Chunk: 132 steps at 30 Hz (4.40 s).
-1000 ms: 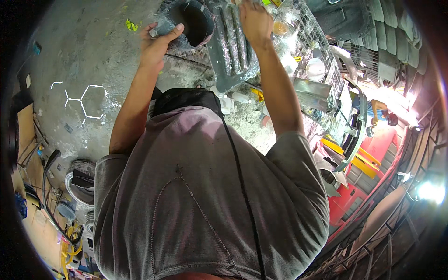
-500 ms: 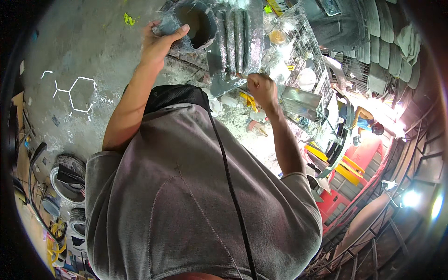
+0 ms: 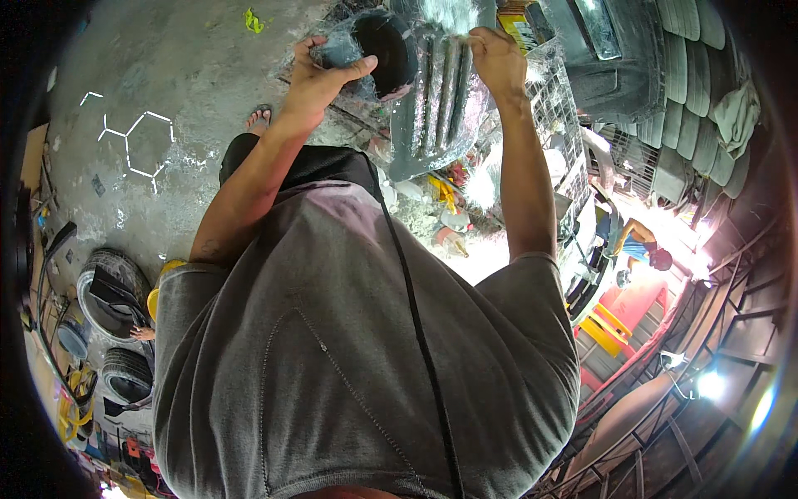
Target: Painting a car bumper part with a brush in an auto repair shop environment.
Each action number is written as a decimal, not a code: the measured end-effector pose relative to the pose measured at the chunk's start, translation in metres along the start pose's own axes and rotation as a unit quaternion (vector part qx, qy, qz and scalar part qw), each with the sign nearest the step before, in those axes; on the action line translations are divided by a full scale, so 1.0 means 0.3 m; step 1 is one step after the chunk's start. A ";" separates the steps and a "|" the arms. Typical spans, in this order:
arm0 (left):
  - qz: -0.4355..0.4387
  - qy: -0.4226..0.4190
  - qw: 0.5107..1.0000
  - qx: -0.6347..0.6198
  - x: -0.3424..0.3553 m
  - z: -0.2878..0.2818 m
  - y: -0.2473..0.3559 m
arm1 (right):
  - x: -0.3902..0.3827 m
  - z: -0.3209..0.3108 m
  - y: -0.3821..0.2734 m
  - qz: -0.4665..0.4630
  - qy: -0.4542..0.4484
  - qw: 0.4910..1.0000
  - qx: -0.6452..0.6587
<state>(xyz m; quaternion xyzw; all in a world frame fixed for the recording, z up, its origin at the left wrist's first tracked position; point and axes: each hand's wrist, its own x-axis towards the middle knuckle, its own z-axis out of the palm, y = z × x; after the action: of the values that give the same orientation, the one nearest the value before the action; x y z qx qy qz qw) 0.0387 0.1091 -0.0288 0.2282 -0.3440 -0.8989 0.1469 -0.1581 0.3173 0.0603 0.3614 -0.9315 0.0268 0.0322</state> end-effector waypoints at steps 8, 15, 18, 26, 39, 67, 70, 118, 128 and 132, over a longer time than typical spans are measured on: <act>-0.070 0.056 0.990 0.106 -0.008 0.019 0.044 | -0.500 0.091 -0.047 -0.046 -0.063 0.996 -0.041; -0.067 0.067 0.993 0.066 0.000 0.032 0.044 | -1.063 0.034 -0.136 0.054 -0.054 0.996 0.055; -0.084 0.074 0.988 0.107 0.008 -0.029 0.043 | -1.121 -0.007 -0.137 0.160 0.059 0.981 0.097; -0.091 0.140 0.967 0.190 -0.047 -0.055 0.104 | -1.129 0.049 -0.071 0.317 0.220 0.902 0.193; -0.053 0.089 0.983 0.151 -0.503 0.028 0.281 | -1.239 0.272 0.006 0.137 0.150 0.976 0.082; -0.080 -0.047 0.961 0.260 -0.514 0.173 0.288 | -1.056 0.257 -0.019 0.436 0.370 0.669 0.475; -0.079 -0.045 0.958 0.270 -0.500 0.167 0.258 | -1.058 0.037 -0.079 0.360 0.344 0.657 0.566; -0.132 0.068 0.946 0.289 -0.443 0.157 0.236 | -1.014 0.215 -0.135 0.286 0.362 0.822 0.334; -0.139 0.051 0.942 0.300 -0.432 0.124 0.244 | -1.025 0.389 -0.147 0.208 0.296 0.914 0.186; -0.147 0.058 0.944 0.290 -0.433 0.119 0.245 | -1.032 0.396 -0.137 0.234 0.357 0.881 0.206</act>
<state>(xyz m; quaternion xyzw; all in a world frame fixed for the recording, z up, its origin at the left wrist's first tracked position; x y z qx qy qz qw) 0.1390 0.1306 0.0851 0.3611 -0.5430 -0.7571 -0.0399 0.0929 0.4863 -0.0814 0.0977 -0.8877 0.3522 0.2800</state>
